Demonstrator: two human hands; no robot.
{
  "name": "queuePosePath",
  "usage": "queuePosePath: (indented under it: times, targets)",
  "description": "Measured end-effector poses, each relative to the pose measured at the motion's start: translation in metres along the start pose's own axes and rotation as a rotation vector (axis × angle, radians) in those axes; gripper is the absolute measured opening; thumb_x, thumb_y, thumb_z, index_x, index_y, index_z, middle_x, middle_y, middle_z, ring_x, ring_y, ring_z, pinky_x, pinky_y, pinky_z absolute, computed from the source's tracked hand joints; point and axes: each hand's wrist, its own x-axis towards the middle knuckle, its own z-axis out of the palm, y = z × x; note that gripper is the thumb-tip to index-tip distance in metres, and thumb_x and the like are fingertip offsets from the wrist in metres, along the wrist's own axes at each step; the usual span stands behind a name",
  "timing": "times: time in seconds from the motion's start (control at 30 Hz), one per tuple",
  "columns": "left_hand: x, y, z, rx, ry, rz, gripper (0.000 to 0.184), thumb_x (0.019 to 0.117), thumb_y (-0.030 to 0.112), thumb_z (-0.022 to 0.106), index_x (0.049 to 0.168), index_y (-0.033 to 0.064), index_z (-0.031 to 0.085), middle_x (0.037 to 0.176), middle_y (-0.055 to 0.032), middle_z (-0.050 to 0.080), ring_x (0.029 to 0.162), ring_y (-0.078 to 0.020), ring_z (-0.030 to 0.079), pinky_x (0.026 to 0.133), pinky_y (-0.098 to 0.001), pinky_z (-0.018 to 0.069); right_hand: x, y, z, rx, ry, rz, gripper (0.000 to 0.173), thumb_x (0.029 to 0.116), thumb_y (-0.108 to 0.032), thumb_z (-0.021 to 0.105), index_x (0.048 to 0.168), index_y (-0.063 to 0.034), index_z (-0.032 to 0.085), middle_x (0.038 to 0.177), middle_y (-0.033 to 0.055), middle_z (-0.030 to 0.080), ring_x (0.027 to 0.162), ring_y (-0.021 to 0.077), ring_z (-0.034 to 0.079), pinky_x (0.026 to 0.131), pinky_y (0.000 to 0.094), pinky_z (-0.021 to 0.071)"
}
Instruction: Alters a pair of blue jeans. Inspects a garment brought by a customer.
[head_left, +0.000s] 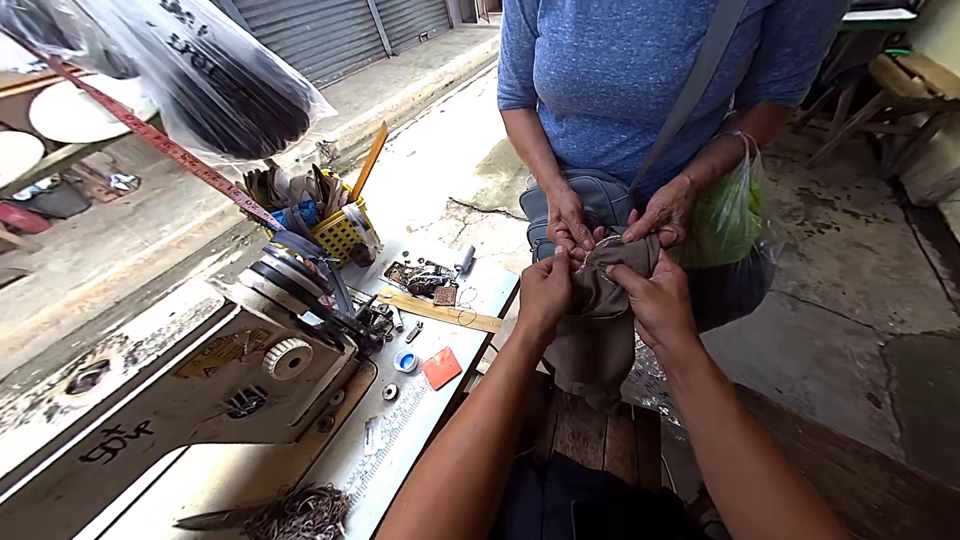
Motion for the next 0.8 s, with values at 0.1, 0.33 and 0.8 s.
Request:
queuePosePath:
  times: [0.1, 0.33, 0.8]
  targets:
    - [-0.032, -0.006, -0.027, 0.056, 0.0, 0.003, 0.03, 0.109, 0.023, 0.051, 0.116, 0.0017, 0.07, 0.098, -0.0089, 0.072, 0.086, -0.0171, 0.068, 0.08, -0.0365, 0.056, 0.001, 0.004, -0.003, -0.034, 0.024, -0.006, 0.036, 0.0825, 0.003, 0.077, 0.116, -0.0026, 0.064, 0.101, 0.0074, 0.071, 0.091, 0.0133, 0.07, 0.082, 0.0348, 0.0596]
    - [-0.31, -0.075, -0.105, 0.094, 0.046, 0.254, 0.025, 0.1049, 0.018, 0.055, 0.111, 0.0032, 0.075, 0.092, -0.002, 0.074, 0.08, -0.005, 0.07, 0.076, -0.0253, 0.0612, -0.009, 0.019, -0.019, -0.283, -0.018, -0.028, 0.042, 0.0873, -0.021, 0.08, 0.12, -0.0031, 0.062, 0.105, 0.0082, 0.068, 0.094, 0.0157, 0.068, 0.086, 0.0398, 0.058]
    - [-0.564, -0.085, -0.289, 0.557, 1.053, 0.18, 0.016, 0.0998, 0.023, 0.068, 0.106, 0.0101, 0.076, 0.098, 0.0052, 0.075, 0.089, -0.002, 0.07, 0.082, -0.0226, 0.0602, -0.316, 0.011, 0.058, -0.047, -0.647, -0.42, 0.017, 0.0991, -0.01, 0.062, 0.11, -0.0226, 0.064, 0.098, -0.0182, 0.069, 0.086, 0.0001, 0.069, 0.079, 0.0234, 0.0609]
